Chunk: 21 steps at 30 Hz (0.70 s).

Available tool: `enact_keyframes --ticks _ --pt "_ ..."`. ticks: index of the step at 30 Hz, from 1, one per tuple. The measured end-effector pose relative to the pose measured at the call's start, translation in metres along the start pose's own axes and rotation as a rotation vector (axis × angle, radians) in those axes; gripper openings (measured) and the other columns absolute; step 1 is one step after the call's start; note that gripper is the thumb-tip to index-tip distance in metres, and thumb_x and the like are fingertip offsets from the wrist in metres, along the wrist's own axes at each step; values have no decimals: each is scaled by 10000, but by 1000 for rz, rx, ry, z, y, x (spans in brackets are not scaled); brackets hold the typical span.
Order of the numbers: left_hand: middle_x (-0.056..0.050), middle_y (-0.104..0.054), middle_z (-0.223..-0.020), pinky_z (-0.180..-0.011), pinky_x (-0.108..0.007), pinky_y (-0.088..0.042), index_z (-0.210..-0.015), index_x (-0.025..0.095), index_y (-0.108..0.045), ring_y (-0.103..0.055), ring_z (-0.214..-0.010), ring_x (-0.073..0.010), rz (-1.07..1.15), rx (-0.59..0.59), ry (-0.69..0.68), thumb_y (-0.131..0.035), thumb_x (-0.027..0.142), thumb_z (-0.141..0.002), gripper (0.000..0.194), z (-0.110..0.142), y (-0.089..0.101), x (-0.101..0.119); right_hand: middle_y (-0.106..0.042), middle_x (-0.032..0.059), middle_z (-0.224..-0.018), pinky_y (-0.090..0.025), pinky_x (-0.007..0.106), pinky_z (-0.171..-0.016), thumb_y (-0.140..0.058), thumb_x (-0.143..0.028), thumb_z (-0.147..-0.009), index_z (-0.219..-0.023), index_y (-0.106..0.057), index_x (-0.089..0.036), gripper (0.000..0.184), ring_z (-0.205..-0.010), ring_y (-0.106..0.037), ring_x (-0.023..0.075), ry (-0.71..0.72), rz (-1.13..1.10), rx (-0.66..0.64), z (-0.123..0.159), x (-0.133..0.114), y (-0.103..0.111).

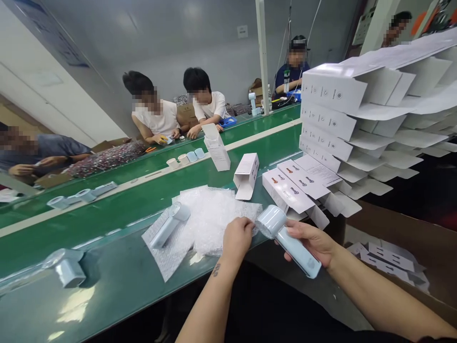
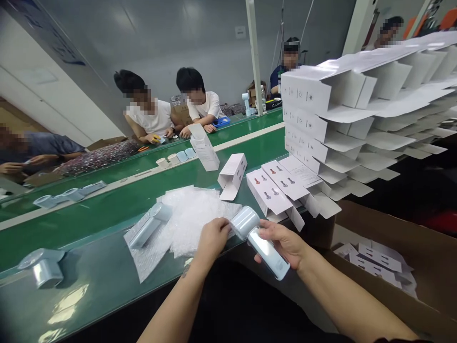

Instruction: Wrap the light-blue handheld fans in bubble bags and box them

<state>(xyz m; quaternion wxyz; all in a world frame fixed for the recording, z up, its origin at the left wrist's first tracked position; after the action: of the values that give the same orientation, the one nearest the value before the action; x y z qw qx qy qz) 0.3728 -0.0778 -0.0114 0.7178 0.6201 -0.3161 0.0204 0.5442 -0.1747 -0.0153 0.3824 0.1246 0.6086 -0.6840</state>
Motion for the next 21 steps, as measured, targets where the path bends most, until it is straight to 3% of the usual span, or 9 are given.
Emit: enact_keyframes --ticks 4,8,11,13,15,18,21 --pt "-8 -649 -683 -636 -257 -442 -733 168 -678 -593 -666 -159 409 -24 34 -468 160 -731 210 20 26 -14 -625 71 -886 -579 299 -490 -686 -219 -725 -1199 -494 -166 514 -775 -633 197 -110 38 -94 -24 5 -6" --pt "4 -614 -630 -575 -259 -460 -798 159 -666 -559 -572 -142 618 183 158 -546 358 -786 232 31 42 -18 -633 51 -805 -563 280 -447 -656 -230 -767 -1163 -506 -161 429 -619 -643 170 -160 218 33 -29 8 -12" --pt "-37 -654 -737 -678 -288 -493 -798 177 -653 -601 -703 -166 437 293 -152 -519 298 -840 186 39 43 -12 -632 27 -826 -552 274 -418 -683 -251 -765 -1094 -529 -174 372 -518 -623 136 -141 315 115 -22 9 -18" --pt "-63 -660 -803 -730 -306 -500 -844 182 -642 -606 -773 -178 262 368 -411 -465 200 -869 180 47 38 -11 -633 29 -875 -557 271 -426 -702 -259 -757 -1037 -543 -172 333 -545 -629 132 -80 300 152 -18 8 -22" --pt "-75 -652 -825 -729 -309 -507 -919 183 -624 -603 -788 -182 129 437 -567 -438 130 -872 199 55 31 -14 -634 35 -912 -568 282 -442 -716 -258 -748 -1017 -548 -173 328 -572 -633 134 -24 260 180 -14 7 -24" --pt "-84 -645 -853 -731 -306 -514 -1014 177 -585 -604 -795 -185 -7 519 -634 -454 86 -866 217 63 18 -19 -633 42 -942 -581 313 -448 -729 -244 -733 -1051 -541 -182 375 -597 -636 145 43 198 221 -11 9 -23" --pt "-70 -624 -799 -708 -295 -511 -996 169 -563 -601 -754 -180 -62 586 -568 -462 86 -866 184 58 6 -20 -636 32 -904 -578 303 -458 -717 -239 -747 -1143 -509 -206 448 -592 -638 143 73 149 243 -12 14 -23"
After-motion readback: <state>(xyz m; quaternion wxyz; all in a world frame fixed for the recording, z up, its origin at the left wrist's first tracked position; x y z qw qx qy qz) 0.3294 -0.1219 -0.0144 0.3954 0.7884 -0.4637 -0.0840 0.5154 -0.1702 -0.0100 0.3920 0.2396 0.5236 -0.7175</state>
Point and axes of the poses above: each hand's wrist, its own z-axis away from the middle knuckle, its own y-axis out of the back of the hand, x = y × z, the point moved 1 cm from there along -z, towards the middle knuckle
